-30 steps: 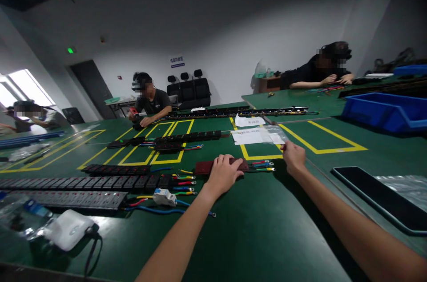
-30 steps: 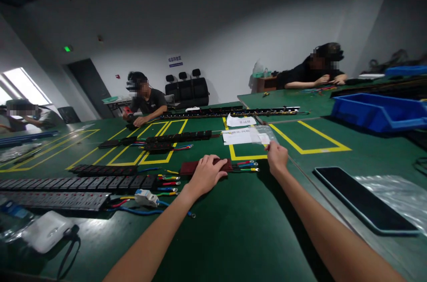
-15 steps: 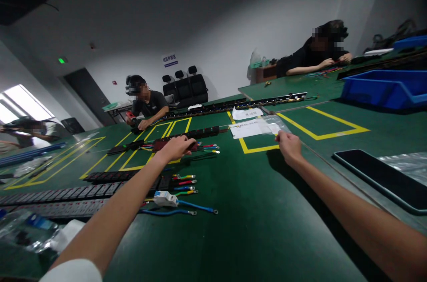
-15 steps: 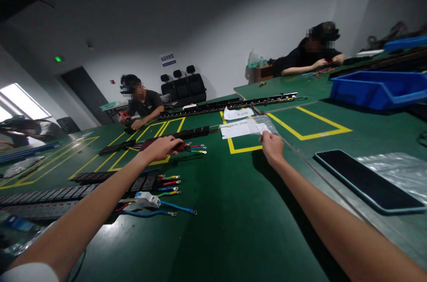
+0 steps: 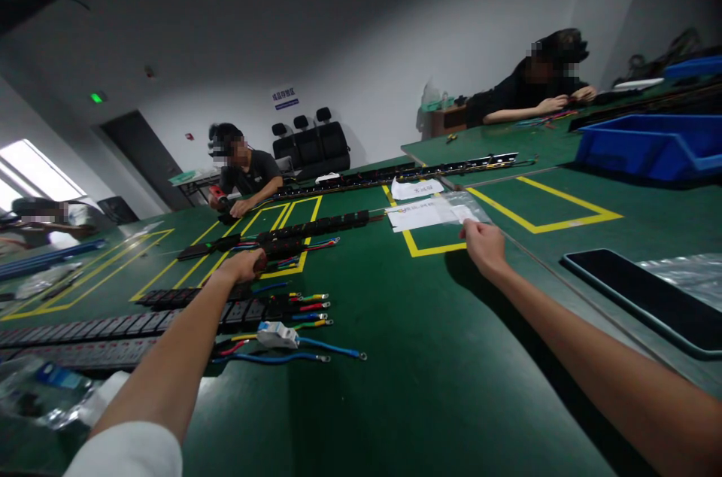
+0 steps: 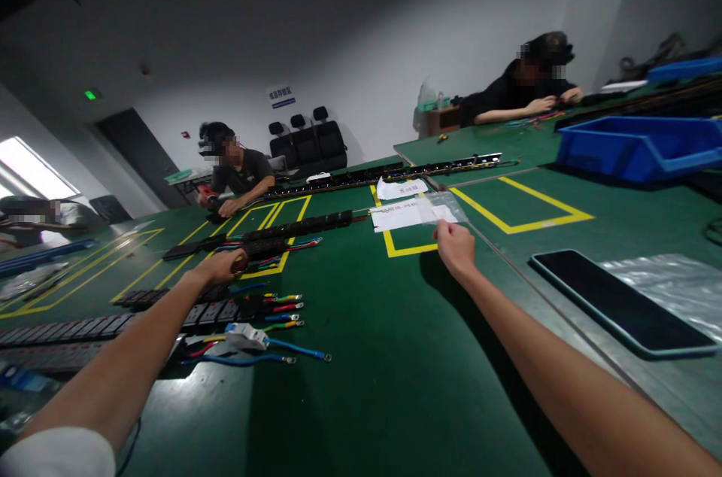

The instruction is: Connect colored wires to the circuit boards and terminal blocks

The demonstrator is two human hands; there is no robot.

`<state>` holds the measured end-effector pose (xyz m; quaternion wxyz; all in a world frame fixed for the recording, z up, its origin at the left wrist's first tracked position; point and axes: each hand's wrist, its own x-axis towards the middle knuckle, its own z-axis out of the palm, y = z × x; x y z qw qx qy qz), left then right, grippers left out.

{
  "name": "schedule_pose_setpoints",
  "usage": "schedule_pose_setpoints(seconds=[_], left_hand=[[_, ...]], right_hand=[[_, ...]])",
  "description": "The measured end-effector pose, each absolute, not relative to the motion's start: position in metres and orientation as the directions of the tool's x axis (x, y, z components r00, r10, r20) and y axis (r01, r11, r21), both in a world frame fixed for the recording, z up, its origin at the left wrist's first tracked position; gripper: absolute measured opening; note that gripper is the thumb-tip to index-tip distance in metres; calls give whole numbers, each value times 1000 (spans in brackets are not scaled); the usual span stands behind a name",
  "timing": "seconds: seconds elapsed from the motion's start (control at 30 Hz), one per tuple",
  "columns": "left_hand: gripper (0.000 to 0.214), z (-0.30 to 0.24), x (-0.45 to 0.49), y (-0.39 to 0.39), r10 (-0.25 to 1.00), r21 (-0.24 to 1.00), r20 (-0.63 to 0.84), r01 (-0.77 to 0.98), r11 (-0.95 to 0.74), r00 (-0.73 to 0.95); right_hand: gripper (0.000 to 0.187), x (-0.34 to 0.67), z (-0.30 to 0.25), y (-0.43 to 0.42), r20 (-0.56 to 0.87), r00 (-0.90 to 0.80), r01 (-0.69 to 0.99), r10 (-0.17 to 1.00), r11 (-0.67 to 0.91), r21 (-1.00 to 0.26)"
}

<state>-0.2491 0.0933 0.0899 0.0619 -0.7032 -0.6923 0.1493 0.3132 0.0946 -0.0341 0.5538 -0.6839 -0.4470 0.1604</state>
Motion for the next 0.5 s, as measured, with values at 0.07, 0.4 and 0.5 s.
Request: schedule_pose_setpoints(seconds=[0.07,0.4,0.5], left_hand=[[52,88,-245,103,989,-299,-147,954,-27,-18],[80,65,-190,149,1000,-327,-15,945,-25,21],[78,59,-183,154,999,-367,-31,930,-23,12]], right_hand=[[41,312,-33,93,288,533,448,795,24,-894],[47,306,-32,90,377,436,579,818,66,-813],[50,304,-32,89,402,388,619,829,88,-780]])
